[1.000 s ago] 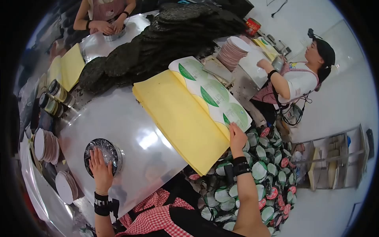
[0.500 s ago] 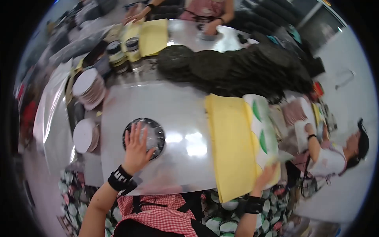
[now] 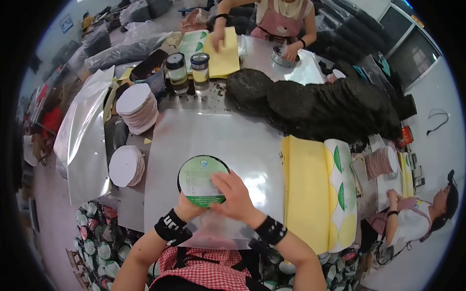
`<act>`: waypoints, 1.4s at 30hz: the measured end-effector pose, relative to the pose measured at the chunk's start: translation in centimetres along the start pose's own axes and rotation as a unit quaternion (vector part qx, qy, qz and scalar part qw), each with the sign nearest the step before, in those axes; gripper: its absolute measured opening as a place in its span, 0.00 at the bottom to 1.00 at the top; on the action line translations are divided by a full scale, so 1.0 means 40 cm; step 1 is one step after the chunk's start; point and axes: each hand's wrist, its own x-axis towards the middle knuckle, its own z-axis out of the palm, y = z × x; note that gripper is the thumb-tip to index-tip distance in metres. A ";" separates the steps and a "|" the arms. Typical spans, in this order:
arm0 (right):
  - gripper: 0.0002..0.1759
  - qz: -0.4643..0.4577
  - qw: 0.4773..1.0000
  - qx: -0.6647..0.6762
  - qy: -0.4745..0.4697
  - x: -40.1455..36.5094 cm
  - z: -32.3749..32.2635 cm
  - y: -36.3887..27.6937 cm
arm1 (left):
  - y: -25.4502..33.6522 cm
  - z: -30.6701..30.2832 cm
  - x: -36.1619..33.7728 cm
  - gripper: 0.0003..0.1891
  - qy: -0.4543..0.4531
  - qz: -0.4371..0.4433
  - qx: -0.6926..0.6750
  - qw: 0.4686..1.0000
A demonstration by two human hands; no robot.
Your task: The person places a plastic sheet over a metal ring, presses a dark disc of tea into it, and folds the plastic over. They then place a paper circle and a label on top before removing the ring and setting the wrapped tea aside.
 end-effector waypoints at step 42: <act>0.33 0.051 0.997 -0.035 0.038 -0.163 0.057 -0.104 | -0.093 -0.328 -0.438 0.10 -0.067 -0.008 0.062 0.996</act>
